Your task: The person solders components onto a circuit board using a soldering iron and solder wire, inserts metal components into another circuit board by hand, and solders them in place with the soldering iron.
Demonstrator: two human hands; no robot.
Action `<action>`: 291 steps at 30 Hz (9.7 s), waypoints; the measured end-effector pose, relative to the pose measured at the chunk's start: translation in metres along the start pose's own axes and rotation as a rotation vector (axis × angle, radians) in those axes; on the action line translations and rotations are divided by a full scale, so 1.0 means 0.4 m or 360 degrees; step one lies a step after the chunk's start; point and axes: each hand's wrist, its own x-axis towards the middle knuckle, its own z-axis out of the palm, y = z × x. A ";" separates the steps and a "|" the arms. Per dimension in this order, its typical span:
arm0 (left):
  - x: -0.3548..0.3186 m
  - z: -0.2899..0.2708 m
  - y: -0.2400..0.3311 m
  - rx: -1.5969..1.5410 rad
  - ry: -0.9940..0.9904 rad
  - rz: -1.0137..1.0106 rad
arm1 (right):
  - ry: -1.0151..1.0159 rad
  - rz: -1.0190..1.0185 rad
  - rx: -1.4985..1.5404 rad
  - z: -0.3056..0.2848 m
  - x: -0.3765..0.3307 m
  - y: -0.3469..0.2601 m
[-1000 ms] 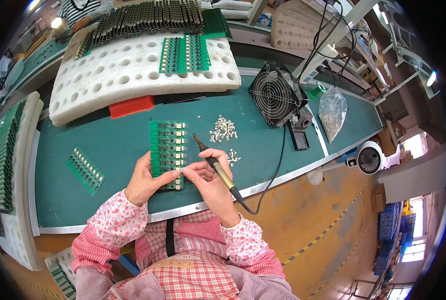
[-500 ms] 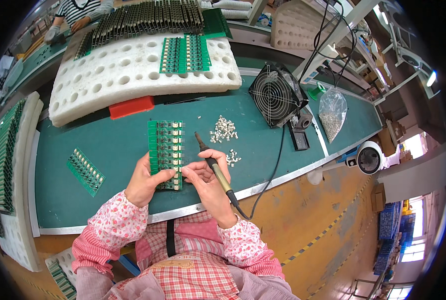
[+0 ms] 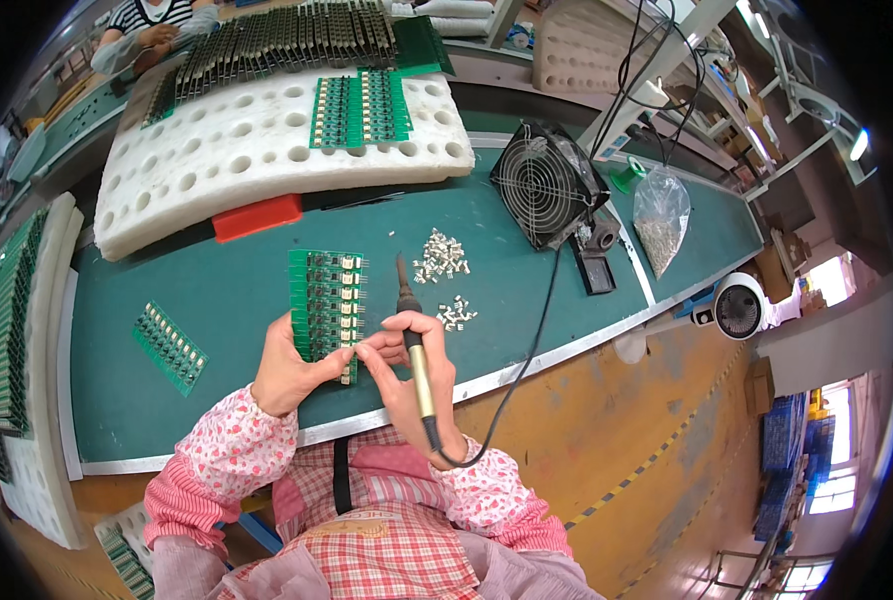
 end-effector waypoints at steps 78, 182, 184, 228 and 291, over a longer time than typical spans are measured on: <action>-0.001 -0.006 -0.018 -0.0250 0.0201 0.0041 | 0.0116 0.0283 0.0524 0.045 0.004 -0.008; 0.018 -0.018 -0.001 -0.0246 0.0176 -0.0123 | -0.0118 0.0442 0.0667 -0.036 0.061 -0.003; 0.019 -0.016 -0.004 -0.0231 0.0158 -0.0119 | -0.0133 0.0446 0.0705 -0.032 0.058 0.006; -0.002 -0.005 -0.003 -0.0185 0.0369 -0.0004 | -0.0192 -0.0756 -0.1205 -0.152 0.109 0.077; 0.005 -0.015 -0.005 -0.0066 0.0156 -0.0039 | -0.0497 0.0372 0.0272 -0.067 0.080 -0.009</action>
